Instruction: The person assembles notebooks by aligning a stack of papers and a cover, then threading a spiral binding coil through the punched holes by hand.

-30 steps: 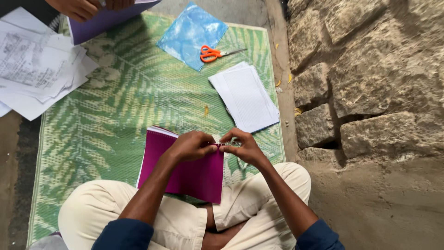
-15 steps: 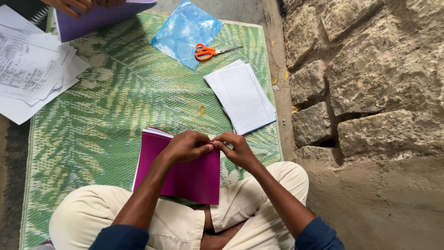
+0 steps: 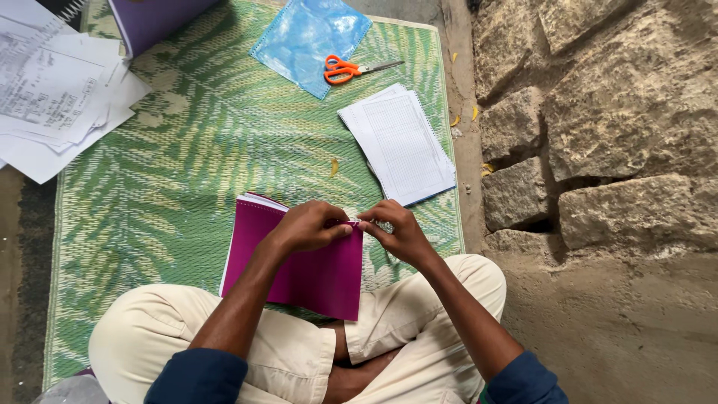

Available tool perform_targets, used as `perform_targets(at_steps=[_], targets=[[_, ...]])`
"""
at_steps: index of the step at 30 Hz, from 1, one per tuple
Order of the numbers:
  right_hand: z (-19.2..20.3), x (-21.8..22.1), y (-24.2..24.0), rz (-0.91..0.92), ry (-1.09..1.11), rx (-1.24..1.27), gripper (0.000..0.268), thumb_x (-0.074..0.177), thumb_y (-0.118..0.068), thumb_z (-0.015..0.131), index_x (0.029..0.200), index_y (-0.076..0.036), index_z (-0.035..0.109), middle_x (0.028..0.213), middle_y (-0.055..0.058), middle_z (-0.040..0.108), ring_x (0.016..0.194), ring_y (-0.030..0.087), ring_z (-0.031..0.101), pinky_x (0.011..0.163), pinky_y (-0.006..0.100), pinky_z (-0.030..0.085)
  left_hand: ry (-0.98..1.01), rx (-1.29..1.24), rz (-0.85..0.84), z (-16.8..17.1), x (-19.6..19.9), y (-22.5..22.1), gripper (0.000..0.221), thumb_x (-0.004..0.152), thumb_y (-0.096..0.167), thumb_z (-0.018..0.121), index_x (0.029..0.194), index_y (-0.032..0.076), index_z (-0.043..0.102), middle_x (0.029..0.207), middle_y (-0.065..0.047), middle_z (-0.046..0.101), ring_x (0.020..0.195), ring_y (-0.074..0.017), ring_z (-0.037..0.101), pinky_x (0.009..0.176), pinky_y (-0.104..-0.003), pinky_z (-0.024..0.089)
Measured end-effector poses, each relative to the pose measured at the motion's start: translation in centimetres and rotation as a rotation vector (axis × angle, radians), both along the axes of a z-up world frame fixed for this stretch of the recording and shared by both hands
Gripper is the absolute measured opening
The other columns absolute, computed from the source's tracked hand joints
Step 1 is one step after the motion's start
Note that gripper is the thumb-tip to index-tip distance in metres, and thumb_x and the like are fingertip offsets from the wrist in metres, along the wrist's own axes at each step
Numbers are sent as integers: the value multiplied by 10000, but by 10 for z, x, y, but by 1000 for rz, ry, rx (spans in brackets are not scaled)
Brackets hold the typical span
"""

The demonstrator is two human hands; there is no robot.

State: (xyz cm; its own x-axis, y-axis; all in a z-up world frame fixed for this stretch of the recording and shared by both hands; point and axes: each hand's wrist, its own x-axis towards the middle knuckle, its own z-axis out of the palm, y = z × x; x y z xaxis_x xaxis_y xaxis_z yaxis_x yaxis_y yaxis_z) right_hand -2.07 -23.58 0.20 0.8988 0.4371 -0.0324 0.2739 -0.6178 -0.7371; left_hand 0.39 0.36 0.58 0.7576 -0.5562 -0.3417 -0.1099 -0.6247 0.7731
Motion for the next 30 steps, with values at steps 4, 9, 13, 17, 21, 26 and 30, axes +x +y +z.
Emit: perform_targets(at_steps=[4,9,13,17,21,26,30], targets=[[3,1,0,-21,-28,5,227,883,-298,792,992,-100,773,935,40,684,942,193,659,798,327,568,-4,-5,2,-2,-3,-2,299,916,419,684,1071,185,787,943,-57,787,862,-228,741,760,-423,555],[-8,7,-4,49,154,98,286,978,-303,684,1138,-72,735,1034,55,687,951,180,650,785,345,528,-5,-40,17,-13,-2,0,295,918,406,685,1081,183,786,946,-61,789,850,-236,752,746,-426,567],[-19,6,-3,37,126,13,238,986,-296,700,1074,-91,782,917,42,746,820,191,673,732,357,538,-64,-120,-2,-13,-1,-1,312,900,402,704,1087,163,778,985,-73,785,883,-250,752,769,-410,577],[-18,-1,0,89,-166,-51,161,939,-211,768,1018,-72,760,875,56,700,830,203,650,733,359,530,-37,-71,-9,-6,-4,-2,339,920,439,676,1104,166,759,988,-79,783,898,-255,754,775,-413,580],[-7,-6,6,120,-347,-83,159,891,-161,786,1009,-68,732,899,45,684,861,208,644,738,356,530,-29,-30,-17,-4,-3,-3,357,894,450,684,1107,172,751,991,-70,781,913,-248,750,772,-419,581],[9,-5,8,45,39,97,260,832,-198,804,1020,-44,712,939,67,698,898,214,648,734,372,525,-27,-46,-11,-9,-4,-4,364,880,446,706,1125,184,765,1029,-54,786,930,-228,759,788,-399,589],[13,-4,5,35,83,65,215,943,-254,729,1029,-57,730,917,56,718,861,179,689,720,357,532,-24,-83,-20,-9,-3,-4,341,875,400,703,1138,200,785,1038,-57,797,931,-229,766,787,-396,595]])
